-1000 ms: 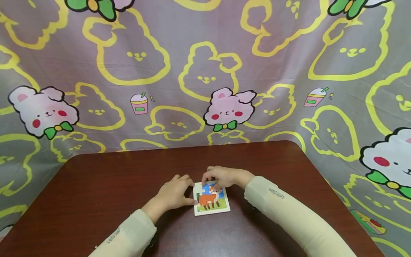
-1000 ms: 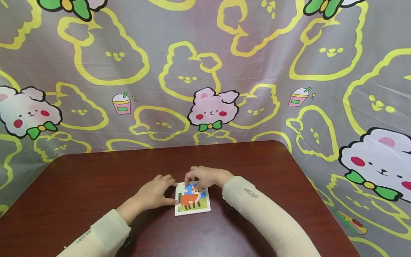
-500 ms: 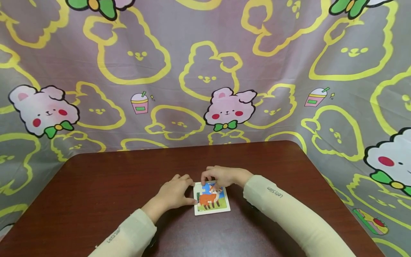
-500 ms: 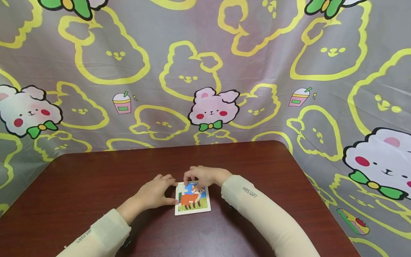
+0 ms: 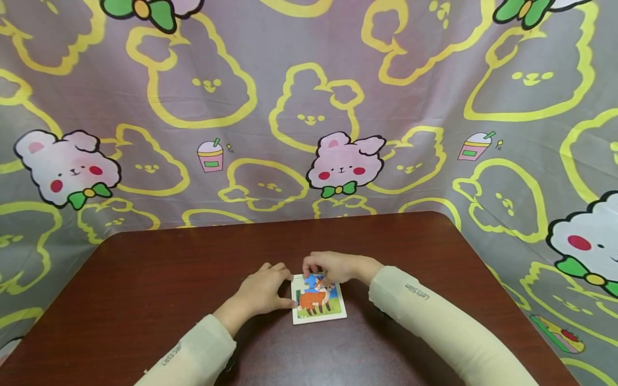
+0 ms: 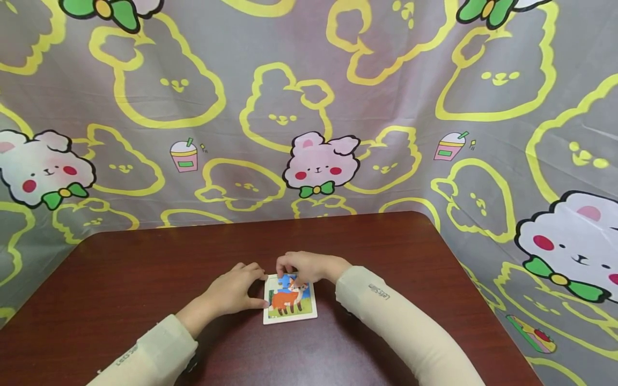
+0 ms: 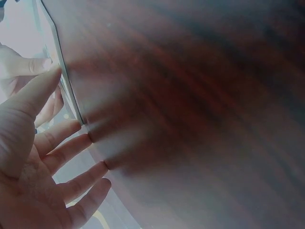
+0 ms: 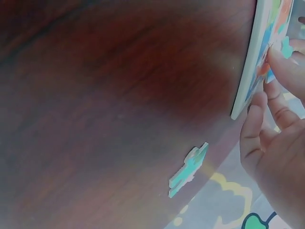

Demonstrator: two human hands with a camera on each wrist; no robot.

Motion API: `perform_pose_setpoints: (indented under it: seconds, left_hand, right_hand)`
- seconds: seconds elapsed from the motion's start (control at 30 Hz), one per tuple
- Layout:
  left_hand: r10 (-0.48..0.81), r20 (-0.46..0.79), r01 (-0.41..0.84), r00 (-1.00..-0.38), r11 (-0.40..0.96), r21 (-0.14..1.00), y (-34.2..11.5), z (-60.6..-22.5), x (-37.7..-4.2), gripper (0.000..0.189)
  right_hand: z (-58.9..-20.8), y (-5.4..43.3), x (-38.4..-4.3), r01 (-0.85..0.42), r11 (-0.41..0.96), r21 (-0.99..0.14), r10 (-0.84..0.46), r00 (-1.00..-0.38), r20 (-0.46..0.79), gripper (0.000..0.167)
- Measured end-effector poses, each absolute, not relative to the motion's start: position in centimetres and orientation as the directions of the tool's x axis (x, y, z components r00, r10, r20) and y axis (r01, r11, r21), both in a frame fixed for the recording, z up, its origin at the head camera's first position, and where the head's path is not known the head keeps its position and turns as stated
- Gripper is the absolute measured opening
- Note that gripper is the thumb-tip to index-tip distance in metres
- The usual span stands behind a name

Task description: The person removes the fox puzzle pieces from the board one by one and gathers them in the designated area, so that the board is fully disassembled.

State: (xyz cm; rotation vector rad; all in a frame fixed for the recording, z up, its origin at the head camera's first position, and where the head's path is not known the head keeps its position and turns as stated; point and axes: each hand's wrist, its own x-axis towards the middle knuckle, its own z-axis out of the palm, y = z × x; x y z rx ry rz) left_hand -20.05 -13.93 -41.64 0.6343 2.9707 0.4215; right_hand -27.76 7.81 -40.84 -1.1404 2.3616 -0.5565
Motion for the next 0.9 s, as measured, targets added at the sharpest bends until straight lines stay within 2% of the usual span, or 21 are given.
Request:
perform_pose_setpoints:
  seconds: [0.4, 0.9]
  left_hand:
    - [0.41, -0.011, 0.391, -0.912, 0.876, 0.281, -13.87, -41.67, -19.95, 0.057]
    - [0.411, -0.018, 0.39, -0.912, 0.878, 0.279, -13.92, -41.67, -20.12, 0.057]
  right_hand:
    - [-41.21, 8.25, -27.91, -0.6, 0.462, -0.654, -0.845, -0.522, -0.118, 0.026]
    - [-41.28, 8.53, -28.14, -0.55, 0.442, -0.708, -0.818, -0.571, -0.067, 0.021]
